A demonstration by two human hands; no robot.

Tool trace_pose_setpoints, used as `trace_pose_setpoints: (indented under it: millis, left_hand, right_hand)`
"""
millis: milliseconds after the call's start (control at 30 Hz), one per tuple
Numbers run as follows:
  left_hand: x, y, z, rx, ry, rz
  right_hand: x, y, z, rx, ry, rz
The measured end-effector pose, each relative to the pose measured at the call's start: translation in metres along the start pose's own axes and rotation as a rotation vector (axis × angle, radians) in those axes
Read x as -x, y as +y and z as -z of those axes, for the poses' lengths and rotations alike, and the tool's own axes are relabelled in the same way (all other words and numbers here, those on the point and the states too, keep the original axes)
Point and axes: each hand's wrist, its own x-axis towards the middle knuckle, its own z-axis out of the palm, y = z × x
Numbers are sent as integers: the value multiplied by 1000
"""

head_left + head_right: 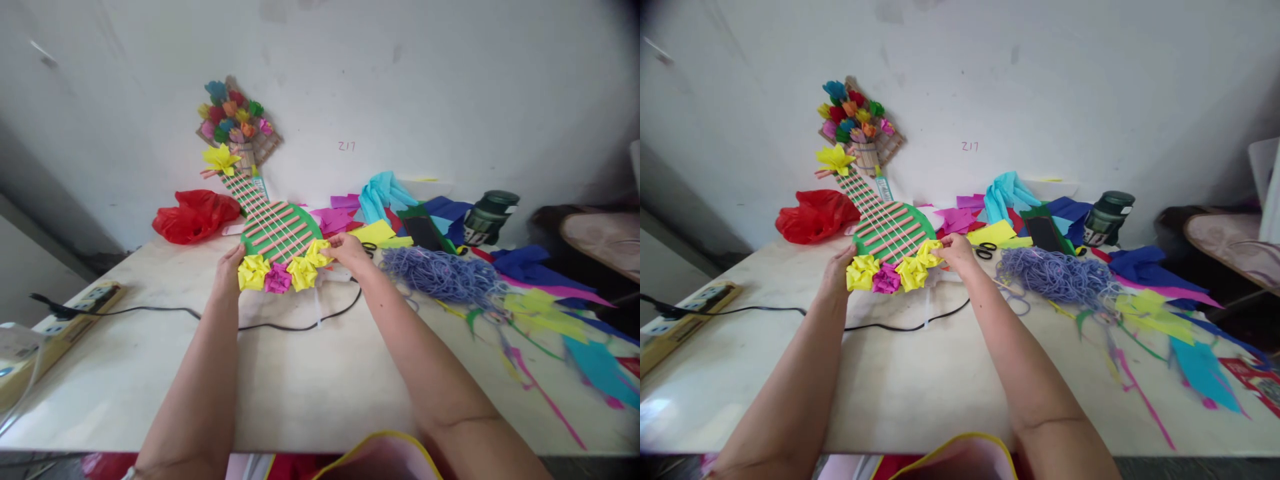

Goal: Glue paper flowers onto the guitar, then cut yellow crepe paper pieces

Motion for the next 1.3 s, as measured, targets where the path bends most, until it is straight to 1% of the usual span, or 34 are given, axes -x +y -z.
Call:
trace_pose_setpoints:
  millis: [133,300,433,533,733,1067,1300]
  left_hand:
    - [0,0,1,-1,11,-2]
    - [2,2,-1,-18,32,3]
    - [2,2,-2,-7,39,3]
    - [1,3,-1,-14,58,7]
    - [0,2,1,-1,32,6]
    - [3,4,-2,26,12,1]
    - [2,3,1,6,17,-17]
  right_hand:
    - [3,-3,0,-18,-3,-24]
    - [7,-7,-3,-128,-66,-119]
    - [7,-5,-4,-203,-140,-126]
    - [6,-4,-4,-218,-171,-137]
    - [6,-3,-6,-267,-172,-156]
    - [6,-2,-9,-264,-183,-105]
    - [8,-4,-14,-223,-130,-117]
